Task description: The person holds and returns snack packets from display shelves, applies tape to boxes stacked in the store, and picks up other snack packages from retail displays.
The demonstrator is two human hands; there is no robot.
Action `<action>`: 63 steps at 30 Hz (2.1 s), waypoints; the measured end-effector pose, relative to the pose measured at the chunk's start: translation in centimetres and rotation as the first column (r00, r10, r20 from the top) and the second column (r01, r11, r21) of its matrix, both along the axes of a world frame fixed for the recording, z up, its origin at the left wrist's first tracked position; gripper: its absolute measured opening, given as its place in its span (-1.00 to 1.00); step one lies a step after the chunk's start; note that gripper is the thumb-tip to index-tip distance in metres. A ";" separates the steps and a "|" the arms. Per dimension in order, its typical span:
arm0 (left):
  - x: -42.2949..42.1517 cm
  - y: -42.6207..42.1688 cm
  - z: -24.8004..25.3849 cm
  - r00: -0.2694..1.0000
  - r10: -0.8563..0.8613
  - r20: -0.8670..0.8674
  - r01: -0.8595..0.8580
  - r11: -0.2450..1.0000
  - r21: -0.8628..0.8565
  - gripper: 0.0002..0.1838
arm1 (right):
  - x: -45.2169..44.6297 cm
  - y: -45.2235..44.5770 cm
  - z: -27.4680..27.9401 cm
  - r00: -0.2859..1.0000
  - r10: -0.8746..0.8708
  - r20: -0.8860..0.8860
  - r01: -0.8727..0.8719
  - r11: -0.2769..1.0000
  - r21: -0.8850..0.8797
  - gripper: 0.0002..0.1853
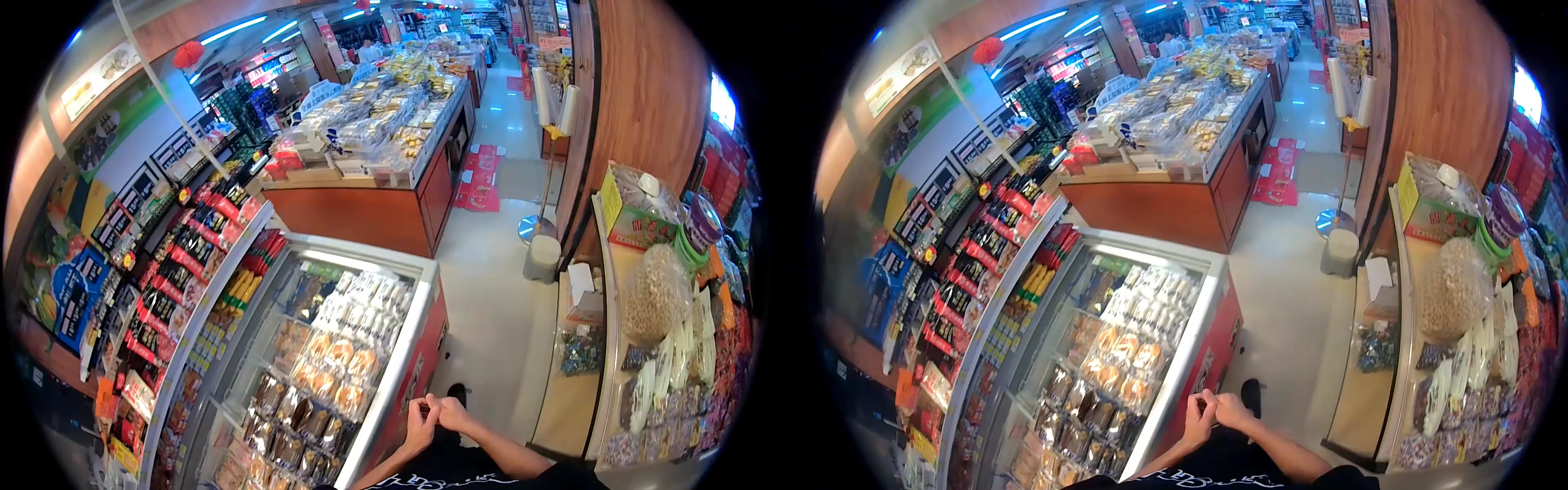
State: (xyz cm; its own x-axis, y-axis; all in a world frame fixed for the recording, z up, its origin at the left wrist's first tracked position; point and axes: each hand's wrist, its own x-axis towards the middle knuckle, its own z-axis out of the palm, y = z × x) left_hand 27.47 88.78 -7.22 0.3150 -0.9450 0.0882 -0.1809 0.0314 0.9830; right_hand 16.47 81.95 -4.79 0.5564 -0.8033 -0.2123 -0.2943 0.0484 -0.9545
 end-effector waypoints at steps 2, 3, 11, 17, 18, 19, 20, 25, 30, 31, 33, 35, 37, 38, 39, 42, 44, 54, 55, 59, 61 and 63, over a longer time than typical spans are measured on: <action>0.3 -4.8 0.1 0.989 -0.145 -0.013 0.145 0.989 -0.007 -0.61 | -0.3 -4.2 -2.6 0.998 0.045 -0.041 -0.043 0.998 0.042 -0.31; 0.1 -7.6 -0.3 0.969 -0.223 -0.102 0.227 0.973 0.031 -0.60 | -0.5 -6.5 -2.5 0.998 0.050 -0.028 -0.050 0.999 0.005 -0.30; -1.5 -31.9 8.4 0.546 -0.666 -0.508 0.815 0.562 0.140 -0.53 | -5.3 -27.0 1.8 0.964 0.098 0.246 -0.203 0.870 0.449 -0.21; -2.6 -46.5 11.9 0.402 -0.874 -0.274 0.884 0.448 -0.133 -0.57 | -5.6 -39.3 5.5 0.809 0.236 0.539 -0.484 0.787 0.383 -0.13; -2.6 -48.3 12.0 0.414 -0.855 -0.314 0.883 0.460 -0.089 -0.59 | -5.2 -41.3 5.8 0.799 0.221 0.559 -0.483 0.791 0.376 -0.14; -2.6 -50.2 11.7 0.426 -0.834 -0.350 0.882 0.470 -0.046 -0.60 | -5.0 -43.4 6.1 0.837 0.180 0.516 -0.417 0.821 0.390 -0.14; -2.6 -52.3 10.2 0.475 -0.829 -0.295 0.862 0.506 -0.034 -0.66 | -4.8 -45.3 6.6 0.872 0.136 0.471 -0.349 0.847 0.401 -0.15; -2.9 -62.8 10.4 0.689 -0.670 -0.278 0.706 0.706 0.051 -0.71 | -3.6 -56.4 8.1 0.905 0.048 0.422 -0.232 0.887 0.398 -0.22; -3.6 -75.3 14.5 0.803 -0.588 -0.098 0.594 0.803 0.050 -0.67 | -4.1 -70.4 7.3 0.815 0.162 0.556 -0.429 0.813 0.393 -0.26; -3.4 -77.4 15.3 0.815 -0.575 -0.071 0.578 0.814 0.047 -0.68 | -3.2 -72.7 3.5 0.854 0.118 0.507 -0.295 0.912 0.286 -0.52; -3.0 -81.4 15.2 0.850 -0.524 -0.049 0.526 0.849 0.050 -0.69 | -1.5 -76.6 -2.3 0.905 -0.001 0.426 -0.014 0.999 0.032 -0.35; -2.6 -85.1 15.5 0.882 -0.469 -0.049 0.470 0.882 0.025 -0.70 | -2.2 -81.9 5.2 0.837 0.220 0.501 -0.377 0.895 0.237 -0.55; -1.9 -88.3 16.2 0.906 -0.418 -0.066 0.418 0.908 -0.023 -0.71 | -1.6 -85.4 8.5 0.776 0.316 0.545 -0.535 0.788 0.305 -0.31; -1.3 -90.0 15.8 0.910 -0.412 -0.040 0.410 0.911 -0.041 -0.71 | -1.0 -86.9 8.5 0.780 0.326 0.534 -0.530 0.799 0.286 -0.32; -0.8 -91.6 15.1 0.915 -0.404 -0.016 0.402 0.914 -0.061 -0.71 | -0.6 -88.7 8.3 0.785 0.338 0.520 -0.525 0.809 0.266 -0.33; 0.7 -97.5 13.4 0.936 -0.351 -0.016 0.347 0.929 -0.128 -0.71 | 1.4 -94.6 6.5 0.831 0.370 0.415 -0.445 0.890 0.100 -0.35; 2.0 -102.2 12.4 0.945 -0.326 0.003 0.321 0.928 -0.188 -0.70 | 2.6 -99.0 6.5 0.861 0.331 0.385 -0.405 0.906 0.125 -0.35; 7.1 -126.2 13.6 0.857 -0.476 -0.196 0.440 0.875 -0.204 -0.70 | 7.5 -121.8 4.0 0.965 0.180 0.192 -0.201 0.975 0.092 -0.56; 7.3 -128.3 13.8 0.844 -0.487 -0.226 0.431 0.865 -0.258 -0.72 | 7.8 -123.7 3.7 0.972 0.166 0.166 -0.181 0.981 0.075 -0.58; 8.0 -134.5 15.7 0.824 -0.454 -0.339 0.467 0.883 -0.049 -0.70 | 8.2 -130.4 2.5 0.988 0.120 0.099 -0.125 0.991 0.050 -0.64; 8.2 -138.3 14.6 0.838 -0.447 -0.312 0.460 0.887 -0.036 -0.70 | 8.4 -134.1 1.5 0.990 0.113 0.082 -0.115 0.993 0.030 -0.67; 7.9 -142.6 13.4 0.874 -0.426 -0.236 0.412 0.905 -0.110 -0.70 | 8.3 -138.2 0.3 0.991 0.117 0.064 -0.117 0.993 -0.001 -0.68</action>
State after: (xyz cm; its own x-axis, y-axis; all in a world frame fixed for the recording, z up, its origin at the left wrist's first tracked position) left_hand 35.35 -53.82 6.17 -0.0908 -0.9893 0.1144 0.1104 0.1042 0.9884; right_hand 24.76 -56.21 -4.47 0.6591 -0.7313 -0.1757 -0.2367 0.0200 -0.9714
